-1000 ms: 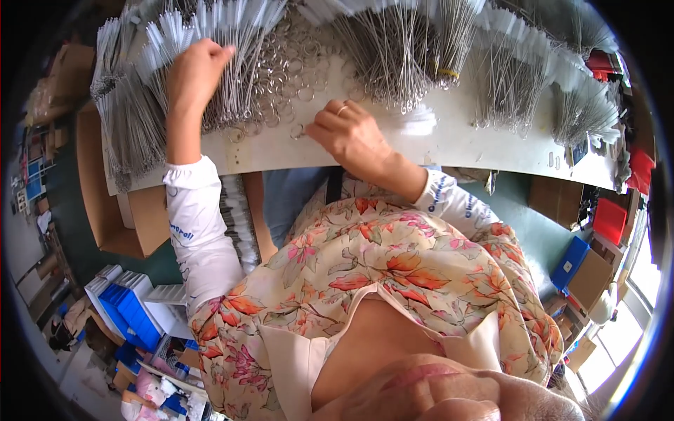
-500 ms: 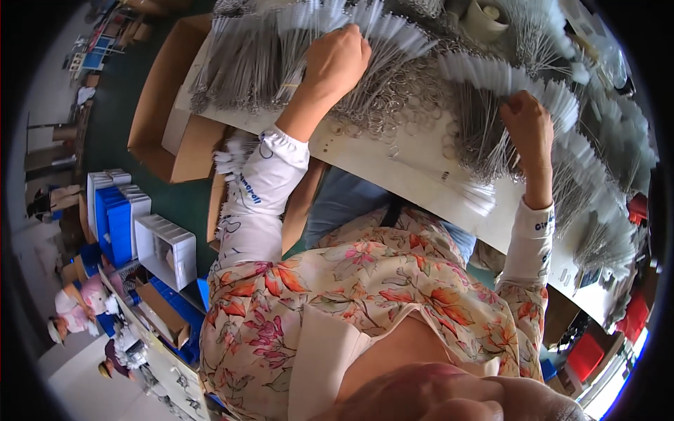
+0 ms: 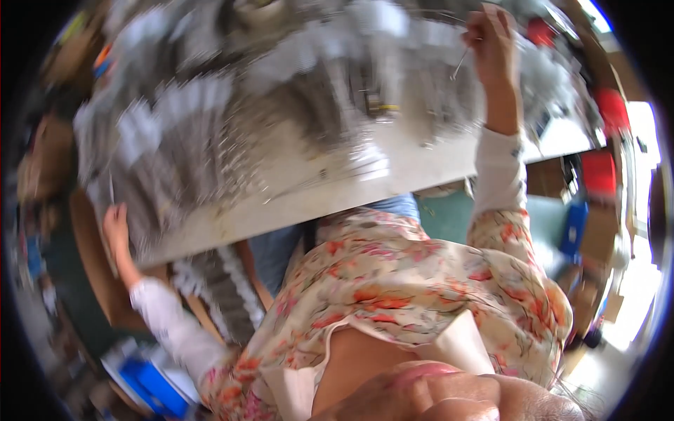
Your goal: Assembling small industrial brushes by attaching circular rings to the wire base.
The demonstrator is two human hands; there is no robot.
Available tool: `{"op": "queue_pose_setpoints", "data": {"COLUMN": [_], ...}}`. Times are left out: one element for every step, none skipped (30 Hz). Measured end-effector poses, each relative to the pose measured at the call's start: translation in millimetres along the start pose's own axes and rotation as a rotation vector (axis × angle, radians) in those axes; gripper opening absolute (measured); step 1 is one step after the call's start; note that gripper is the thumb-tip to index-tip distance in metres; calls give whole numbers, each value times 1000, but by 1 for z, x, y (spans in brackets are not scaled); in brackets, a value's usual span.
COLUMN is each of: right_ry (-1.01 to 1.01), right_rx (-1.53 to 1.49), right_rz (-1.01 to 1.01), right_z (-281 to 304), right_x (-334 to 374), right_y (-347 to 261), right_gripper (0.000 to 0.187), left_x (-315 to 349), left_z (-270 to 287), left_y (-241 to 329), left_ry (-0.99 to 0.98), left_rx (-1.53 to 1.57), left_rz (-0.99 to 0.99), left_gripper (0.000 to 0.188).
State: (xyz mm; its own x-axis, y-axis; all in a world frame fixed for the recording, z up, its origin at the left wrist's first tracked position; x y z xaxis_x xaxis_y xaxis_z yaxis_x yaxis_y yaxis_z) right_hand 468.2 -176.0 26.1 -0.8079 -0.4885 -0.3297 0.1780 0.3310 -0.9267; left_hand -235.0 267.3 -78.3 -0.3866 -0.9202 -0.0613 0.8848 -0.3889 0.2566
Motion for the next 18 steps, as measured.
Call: {"op": "queue_pose_setpoints", "data": {"right_ry": [156, -13, 67, 113, 22, 22, 17, 24, 26, 28, 35, 2, -27, -24, -11, -11, -9, 36], "right_rx": [115, 211, 728, 967, 1035, 1111, 1182, 1185, 1265, 1338, 1333, 1263, 1197, 1149, 1152, 1095, 1044, 1030], "right_rz": [-92, 79, -21, 68, 67, 7, -57, -53, -73, -94, -92, -130, -168, -181, -184, -196, -208, -209], "right_z": [19, 32, 41, 40, 39, 45, 49, 50, 51, 50, 51, 51, 51, 52, 57, 57, 56, 60], "right_x": [7, 9, 16, 22, 29, 33, 36, 38, 39, 41, 40, 36, 34, 31, 31, 30, 31, 33], "right_y": [22, 8, 13, 0, 6, 12, 19, 21, 25, 30, 37, 51, 57, 60, 60, 60, 55, 44], "right_gripper": [24, 22, 18, 19, 24, 26, 29, 29, 31, 33, 33, 32, 31, 28, 28, 28, 28, 26], "left_x": [8, -3, -5, -7, -7, -12, -11, -9, -9, -9, -9, -8, -9, -8, -7, -2, -1, -1], "left_z": [0, -11, -2, 1, 4, 4, 4, 3, 3, 4, 5, 10, 11, 12, 15, 22, 25, 25], "left_y": [-35, -34, -21, -23, -21, -15, -10, -7, 0, 1, 2, 7, 14, 21, 28, 29, 28, 27], "left_ry": [86, 95, 140, 154, 169, 169, 136, 102, 105, 70, 35, 40, 10, -20, -21, -14, -11, -13], "left_rx": [87, 127, 70, 104, 134, 145, 189, 231, 235, 213, 190, 188, 111, 33, 35, -7, -44, -42], "left_rz": [40, -15, -44, -27, 3, -11, 57, 128, 122, 154, 186, 179, 154, 129, 115, 142, 166, 155], "left_gripper": [31, 26, 24, 24, 24, 24, 22, 20, 20, 18, 16, 16, 16, 16, 16, 16, 17, 17]}}
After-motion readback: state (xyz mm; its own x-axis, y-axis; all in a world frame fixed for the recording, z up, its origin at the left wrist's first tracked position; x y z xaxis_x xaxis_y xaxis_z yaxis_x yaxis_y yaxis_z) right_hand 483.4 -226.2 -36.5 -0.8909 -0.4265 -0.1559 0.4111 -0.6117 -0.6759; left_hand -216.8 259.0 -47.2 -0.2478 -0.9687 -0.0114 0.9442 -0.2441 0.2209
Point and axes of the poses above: each hand's wrist, its own x-axis away from the middle knuckle, its own z-axis out of the back of the hand, y = z × x, the point moved 10 cm from there along -x, towards the middle knuckle, and after that the axes turned 1 degree about y, right-handed, at the moved point
